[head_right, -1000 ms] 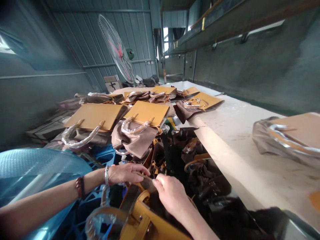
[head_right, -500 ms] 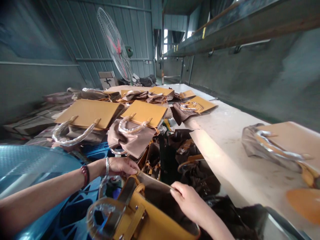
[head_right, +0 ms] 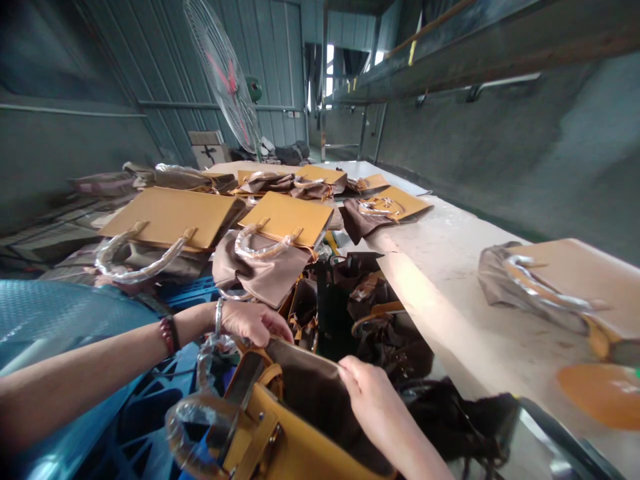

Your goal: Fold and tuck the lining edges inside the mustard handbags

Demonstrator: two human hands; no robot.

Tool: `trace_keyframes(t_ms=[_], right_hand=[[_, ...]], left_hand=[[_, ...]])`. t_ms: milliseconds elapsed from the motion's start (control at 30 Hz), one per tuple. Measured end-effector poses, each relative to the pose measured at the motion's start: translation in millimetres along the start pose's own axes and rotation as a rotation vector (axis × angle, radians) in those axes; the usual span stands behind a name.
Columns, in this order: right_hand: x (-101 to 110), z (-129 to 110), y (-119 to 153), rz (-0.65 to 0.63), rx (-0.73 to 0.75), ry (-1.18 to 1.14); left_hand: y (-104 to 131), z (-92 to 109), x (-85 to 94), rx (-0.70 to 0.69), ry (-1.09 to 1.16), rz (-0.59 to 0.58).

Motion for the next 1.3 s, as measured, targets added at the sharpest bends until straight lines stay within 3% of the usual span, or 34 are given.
trace_keyframes(t_ms=[233, 400, 533, 633, 733, 800, 867, 900, 1000, 1033, 1167, 1300], right_hand=[[-1.5, 1.4, 1.0, -0.017, -0.059, -0.059], [0.5, 7.3, 6.7, -0.020, -0.139, -0.157], [7.0, 5.5, 16.3, -0.049, -0.119, -0.336], [7.3, 11.8, 20.4, 0.017, -0.214, -0.497], [3.2, 20.6, 19.6, 0.112, -0.330, -0.537], [0.7, 21.9, 17.2, 0.142, -0.332, -0.542], [-0.4, 19.3, 15.4, 0.155, -0.349, -0.554], [-0.4, 16.7, 15.0, 0.159, -0.361, -0.561], [1.1, 6.1, 15.7, 0.179, -0.381, -0.575], [1.6, 2.7, 16.3, 0.190, -0.381, -0.574], [0.2, -3.1, 17.7, 0.211, -0.400, -0.586], [-5.7, 6.4, 17.4, 0.215, -0.399, -0.703]], left_hand=[[-10.7, -12.3, -12.4, 0.062, -0.014, 0.074], [-19.5, -11.5, -14.6, 0.032, -0.063, 0.076], [-23.0, -8.7, -14.0, 0.018, -0.175, 0.095], [-23.1, -0.5, -17.3, -0.002, -0.341, 0.195], [-18.4, 19.0, -29.1, -0.093, -0.551, 0.389], [-13.6, 34.4, -43.4, -0.238, -0.783, 0.471], [-11.5, 43.3, -60.3, -0.374, -0.994, 0.470], [-13.1, 42.9, -68.1, -0.373, -0.996, 0.404], [-27.8, 25.4, -86.8, -0.108, -0.562, 0.118], [-34.2, 18.4, -91.5, -0.031, -0.404, 0.076], [-55.1, 5.6, -101.7, 0.040, -0.030, 0.085], [-58.3, 9.7, -104.7, 0.041, 0.068, 0.111]])
Point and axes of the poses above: each hand's wrist, its own y-axis away from the middle knuckle, its own x-axis out of the back of the hand, z = x × y, the point moved 2 cm from there along -y, towards the middle knuckle, and after that the axes turned 5 degrees about -y, right-handed, at the moved point
